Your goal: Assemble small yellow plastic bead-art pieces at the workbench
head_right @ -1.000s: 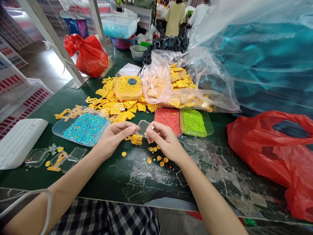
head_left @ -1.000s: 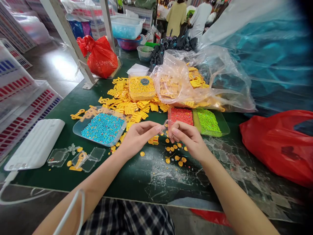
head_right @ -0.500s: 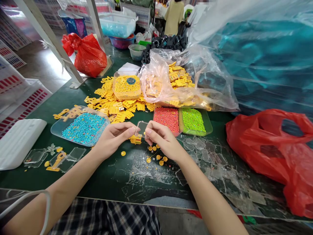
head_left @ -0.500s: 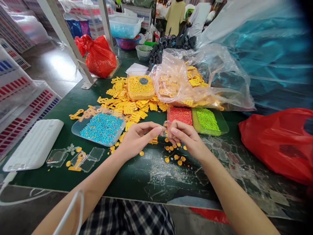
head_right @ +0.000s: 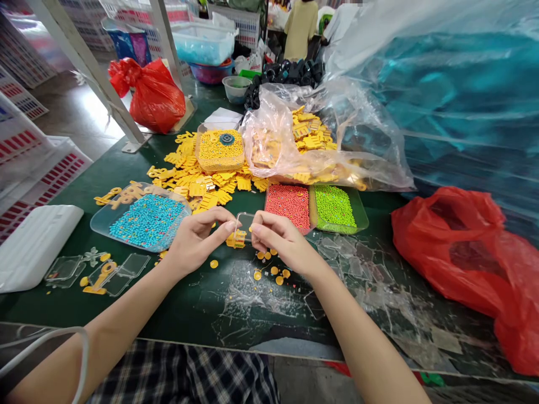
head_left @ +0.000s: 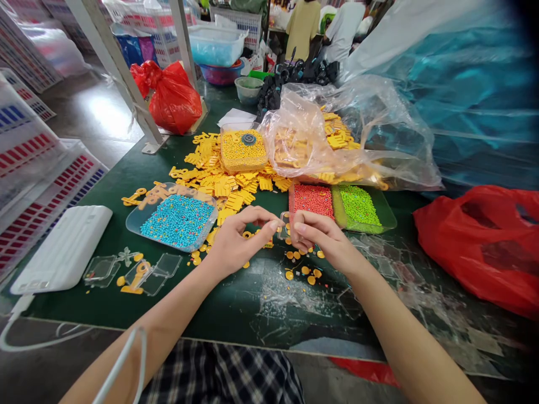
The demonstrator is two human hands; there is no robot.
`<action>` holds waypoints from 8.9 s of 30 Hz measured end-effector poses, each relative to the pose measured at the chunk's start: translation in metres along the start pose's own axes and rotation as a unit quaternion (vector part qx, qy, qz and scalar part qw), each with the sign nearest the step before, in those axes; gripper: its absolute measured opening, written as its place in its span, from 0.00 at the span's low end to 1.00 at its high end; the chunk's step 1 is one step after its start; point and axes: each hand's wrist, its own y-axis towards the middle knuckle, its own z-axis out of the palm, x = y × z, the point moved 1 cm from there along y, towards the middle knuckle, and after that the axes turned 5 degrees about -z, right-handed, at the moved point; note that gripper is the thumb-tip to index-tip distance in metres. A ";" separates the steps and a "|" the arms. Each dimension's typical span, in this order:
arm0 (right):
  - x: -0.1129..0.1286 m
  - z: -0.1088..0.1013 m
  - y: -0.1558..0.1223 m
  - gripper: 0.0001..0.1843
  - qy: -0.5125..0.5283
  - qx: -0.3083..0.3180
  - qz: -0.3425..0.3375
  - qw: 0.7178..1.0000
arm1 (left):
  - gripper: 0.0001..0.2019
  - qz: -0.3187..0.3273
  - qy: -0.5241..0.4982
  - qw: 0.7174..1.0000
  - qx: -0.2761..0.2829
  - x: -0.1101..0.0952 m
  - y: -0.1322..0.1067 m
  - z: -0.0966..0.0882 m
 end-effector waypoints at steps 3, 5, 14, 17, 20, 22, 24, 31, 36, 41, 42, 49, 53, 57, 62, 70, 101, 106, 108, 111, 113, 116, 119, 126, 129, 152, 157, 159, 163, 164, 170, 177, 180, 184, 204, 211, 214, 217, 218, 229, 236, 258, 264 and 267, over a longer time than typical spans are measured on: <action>-0.001 0.002 -0.001 0.21 0.013 0.022 0.007 1.000 | 0.09 -0.002 0.023 1.000 0.000 0.000 0.001 0.001; -0.001 0.001 -0.001 0.21 -0.004 0.005 -0.006 1.000 | 0.09 -0.009 0.030 1.000 0.002 0.002 0.001 0.001; 0.002 -0.002 -0.003 0.20 -0.119 -0.062 -0.038 0.990 | 0.02 -0.010 0.101 0.990 0.100 0.008 -0.002 0.008; -0.001 0.000 -0.003 0.18 -0.131 -0.065 -0.048 0.988 | 0.06 -0.025 0.083 0.992 0.094 0.008 -0.002 0.008; -0.004 0.001 -0.004 0.17 -0.142 -0.068 -0.054 0.986 | 0.09 -0.057 0.009 0.996 0.064 0.008 0.000 0.005; -0.005 0.001 -0.004 0.16 -0.150 -0.065 -0.046 0.985 | 0.09 -0.076 -0.052 0.994 0.053 0.007 0.002 0.003; -0.006 0.001 -0.004 0.16 -0.158 -0.061 -0.035 0.985 | 0.09 -0.089 -0.096 0.990 0.048 0.006 0.002 0.001; -0.004 0.003 -0.004 0.19 -0.164 -0.059 -0.027 0.984 | 0.13 -0.112 -0.088 0.984 0.105 0.002 0.001 0.002; -0.007 0.005 -0.005 0.20 -0.141 -0.043 -0.026 0.989 | 0.15 -0.118 -0.027 0.981 0.150 0.005 -0.001 0.002; -0.008 0.006 -0.006 0.22 -0.109 -0.019 -0.021 0.994 | 0.16 -0.110 -0.062 0.985 0.119 0.002 -0.001 0.003; -0.008 0.006 -0.006 0.23 -0.105 -0.013 -0.020 0.994 | 0.17 -0.113 -0.070 0.987 0.095 0.001 -0.001 0.003; -0.008 0.009 -0.007 0.26 -0.116 0.036 -0.004 0.993 | 0.18 -0.125 -0.085 0.989 -0.008 0.002 0.003 -0.001; -0.009 0.011 -0.005 0.27 -0.137 0.037 -0.010 0.990 | 0.17 -0.111 -0.059 0.992 -0.005 0.003 0.004 -0.003; -0.012 0.010 -0.004 0.27 -0.152 0.023 -0.012 0.988 | 0.14 -0.128 -0.063 0.990 0.016 0.007 0.004 0.000; -0.013 0.010 -0.006 0.28 -0.187 0.002 -0.003 0.982 | 0.19 -0.188 -0.086 0.977 0.043 0.008 0.001 0.005; -0.005 0.012 -0.005 0.28 -0.188 0.004 0.005 0.982 | 0.15 -0.160 -0.048 0.982 0.083 -0.002 0.000 -0.003; 0.000 0.012 -0.007 0.25 -0.173 0.031 -0.064 0.982 | 0.25 -0.085 -0.064 0.984 0.141 -0.010 0.000 -0.005; -0.001 0.010 -0.006 0.25 -0.206 0.002 -0.092 0.974 | 0.15 -0.085 -0.060 0.985 0.136 -0.007 -0.001 -0.003; -0.001 0.009 -0.006 0.25 -0.225 -0.010 -0.102 0.969 | 0.11 -0.079 -0.049 0.986 0.141 -0.005 -0.002 -0.002; 0.000 0.009 -0.005 0.25 -0.235 -0.012 -0.108 0.966 | 0.08 -0.067 -0.033 0.987 0.142 -0.003 -0.003 0.000; -0.001 0.009 -0.005 0.25 -0.237 -0.013 -0.107 0.965 | 0.08 -0.066 -0.032 0.986 0.147 -0.003 -0.003 0.000; -0.003 0.008 -0.006 0.25 -0.249 -0.027 -0.100 0.963 | 0.09 -0.072 -0.023 0.984 0.158 -0.004 -0.003 -0.001; -0.007 0.006 -0.006 0.25 -0.242 -0.030 -0.087 0.966 | 0.12 -0.082 -0.004 0.985 0.152 -0.004 -0.002 -0.002; -0.012 0.007 -0.006 0.25 -0.194 -0.011 -0.064 0.979 | 0.24 -0.038 -0.010 0.994 0.102 -0.003 -0.002 -0.005; -0.013 0.007 -0.006 0.25 -0.182 -0.001 -0.054 0.982 | 0.20 -0.011 0.042 0.995 0.094 -0.003 -0.002 -0.006; 0.091 -0.042 -0.041 0.17 -0.326 -0.191 -0.014 0.926 | 0.14 0.233 0.366 0.898 0.067 0.014 -0.003 -0.001; 0.099 -0.029 -0.076 0.20 -0.454 -0.054 0.165 0.874 | 0.14 0.235 0.360 0.900 0.076 0.015 -0.003 0.000; 0.087 -0.024 -0.098 0.21 -0.479 -0.060 0.220 0.848 | 0.15 0.241 0.365 0.895 0.083 0.015 -0.005 0.002; 0.057 -0.024 -0.153 0.24 -0.507 -0.110 0.273 0.810 | 0.14 0.268 0.374 0.884 0.087 0.008 -0.011 0.008; 0.051 -0.025 -0.167 0.25 -0.517 -0.123 0.279 0.800 | 0.14 0.276 0.373 0.882 0.088 0.005 -0.013 0.009; 0.024 -0.023 -0.216 0.31 -0.570 -0.174 0.291 0.749 | 0.13 0.288 0.356 0.882 0.108 -0.003 -0.020 0.013; 0.006 -0.016 -0.216 0.21 -0.573 -0.184 0.253 0.758 | 0.14 0.285 0.335 0.893 0.096 0.000 -0.020 0.011; 0.010 -0.024 -0.215 0.17 -0.559 -0.146 0.270 0.770 | 0.14 0.291 0.330 0.894 0.085 -0.003 -0.021 0.010; 0.022 -0.036 -0.200 0.16 -0.571 -0.162 0.284 0.753 | 0.13 0.299 0.344 0.887 0.077 -0.008 -0.022 0.010; -0.009 0.011 0.011 0.18 -0.298 -0.018 0.117 0.947 | 0.27 0.092 0.354 0.926 0.095 0.026 0.013 -0.026; -0.022 0.008 0.005 0.19 -0.228 -0.039 0.112 0.967 | 0.24 0.086 0.310 0.921 0.219 0.013 0.009 -0.025; -0.024 0.009 0.006 0.20 -0.196 -0.040 0.099 0.975 | 0.22 0.094 0.338 0.914 0.201 0.016 0.010 -0.024; -0.023 0.010 0.006 0.22 -0.175 -0.055 0.084 0.980 | 0.18 0.117 0.358 0.910 0.174 0.015 0.012 -0.024; -0.022 0.010 0.006 0.22 -0.167 -0.061 0.080 0.981 | 0.17 0.123 0.357 0.911 0.164 0.014 0.012 -0.024; -0.013 0.013 0.006 0.16 -0.126 -0.072 0.076 0.986 | 0.17 0.108 0.338 0.929 0.104 0.008 0.012 -0.026; -0.012 0.016 0.006 0.22 -0.061 -0.067 0.078 0.993 | 0.22 0.055 0.225 0.966 0.117 0.005 0.009 -0.025; -0.002 0.016 0.003 0.23 -0.051 -0.031 0.087 0.994 | 0.21 -0.125 -0.030 0.992 0.015 0.004 0.011 -0.023; -0.004 0.016 0.005 0.21 -0.044 -0.026 0.082 0.995 | 0.21 -0.106 0.000 0.991 0.084 0.007 0.009 -0.017; -0.007 0.014 0.005 0.20 -0.035 -0.027 0.087 0.995 | 0.22 -0.059 0.044 0.996 0.056 0.005 0.010 -0.024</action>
